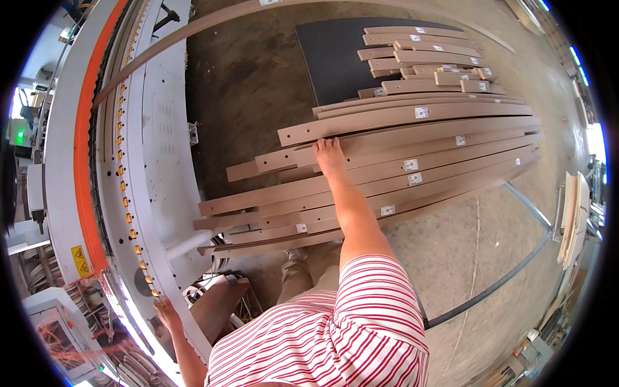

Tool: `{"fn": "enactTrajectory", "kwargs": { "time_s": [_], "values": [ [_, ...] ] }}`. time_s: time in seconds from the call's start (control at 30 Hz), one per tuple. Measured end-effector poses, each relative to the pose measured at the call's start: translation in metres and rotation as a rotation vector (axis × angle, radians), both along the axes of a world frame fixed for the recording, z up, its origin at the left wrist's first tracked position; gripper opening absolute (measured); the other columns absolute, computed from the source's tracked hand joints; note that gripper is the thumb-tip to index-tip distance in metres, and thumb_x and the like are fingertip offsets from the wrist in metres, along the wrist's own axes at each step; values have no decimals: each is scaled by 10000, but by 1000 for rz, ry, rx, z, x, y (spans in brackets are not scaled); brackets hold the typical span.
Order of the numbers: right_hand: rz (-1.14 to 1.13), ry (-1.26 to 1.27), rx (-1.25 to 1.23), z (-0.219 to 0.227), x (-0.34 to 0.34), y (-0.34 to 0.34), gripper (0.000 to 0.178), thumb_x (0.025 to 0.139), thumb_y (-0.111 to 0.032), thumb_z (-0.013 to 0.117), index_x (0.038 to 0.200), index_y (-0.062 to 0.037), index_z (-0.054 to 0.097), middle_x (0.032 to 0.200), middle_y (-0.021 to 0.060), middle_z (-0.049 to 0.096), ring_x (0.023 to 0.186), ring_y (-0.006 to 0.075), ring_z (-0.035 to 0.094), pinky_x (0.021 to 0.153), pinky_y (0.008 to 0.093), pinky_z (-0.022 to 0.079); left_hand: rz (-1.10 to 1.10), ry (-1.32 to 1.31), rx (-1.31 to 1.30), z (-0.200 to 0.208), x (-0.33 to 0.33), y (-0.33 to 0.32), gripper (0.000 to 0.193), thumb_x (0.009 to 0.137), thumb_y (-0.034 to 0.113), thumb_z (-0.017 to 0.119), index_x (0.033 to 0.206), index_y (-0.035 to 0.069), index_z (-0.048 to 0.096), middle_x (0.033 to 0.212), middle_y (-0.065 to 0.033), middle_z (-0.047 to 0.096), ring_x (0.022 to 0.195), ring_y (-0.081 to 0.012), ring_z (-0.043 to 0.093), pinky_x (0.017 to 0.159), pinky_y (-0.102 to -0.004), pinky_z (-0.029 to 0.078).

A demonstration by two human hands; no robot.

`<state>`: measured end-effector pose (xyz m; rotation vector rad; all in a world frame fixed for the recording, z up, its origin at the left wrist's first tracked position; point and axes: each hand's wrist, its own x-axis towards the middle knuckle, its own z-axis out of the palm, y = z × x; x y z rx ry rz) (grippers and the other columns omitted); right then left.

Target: The person repeatedly picks up long wooden planks from a pile on the floor and feeds them into a large industrial machine. They guide the planks through the machine's rollers and then place the processed pieces onto a growing stack on the floor.

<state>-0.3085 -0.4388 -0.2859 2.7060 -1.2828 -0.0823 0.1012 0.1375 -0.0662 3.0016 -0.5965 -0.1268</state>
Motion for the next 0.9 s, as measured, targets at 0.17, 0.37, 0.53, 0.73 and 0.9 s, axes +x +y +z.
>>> {"fn": "enactTrajectory", "kwargs": {
  "time_s": [0.17, 0.37, 0.53, 0.73, 0.9],
  "values": [
    [138, 34, 199, 24, -16, 18, 360, 674, -141, 730, 1000, -42, 612, 994, 129, 609, 944, 280, 615, 863, 422, 474, -29, 34, -100, 12, -5, -17, 643, 952, 427, 509, 1378, -33, 366, 1312, -290, 452, 1207, -434, 436, 1032, -483, 332],
    [265, 60, 1017, 116, -27, 64, 584, 511, -255, 831, 1003, -1, 647, 1004, 156, 653, 972, 308, 622, 771, 401, 520, -244, 163, -357, 41, -106, -142, 642, 776, 50, 703, 1358, 54, 431, 1347, -176, 454, 1268, -326, 415, 1058, -453, 338],
    [232, -3, 1786, 198, 8, 83, 573, 643, -257, 778, 1125, 18, 634, 1068, 134, 651, 1007, 237, 623, 818, 340, 509, -671, 1002, -580, 17, -196, -197, 800, 829, 177, 746, 1463, 74, 269, 1435, -122, 397, 1352, -263, 366, 1106, -418, 299],
    [-125, -147, 2370, 248, 61, 112, 304, 839, -260, 657, 987, 5, 644, 886, 99, 648, 809, 199, 654, 768, 347, 573, -92, 1544, -1139, 48, -225, -201, 867, 811, 318, 769, 1463, 80, 250, 1430, -115, 396, 1342, -257, 374, 1120, -444, 284],
    [206, 20, 2265, 285, 101, 145, 452, 870, -404, 648, 1042, 14, 636, 875, 103, 679, 826, 177, 664, 778, 325, 540, 251, 1154, -1409, 64, -219, -181, 163, 952, 219, 615, 1009, 66, 605, 963, 8, 647, 905, -107, 609, 806, -298, 492]
  ]
}}
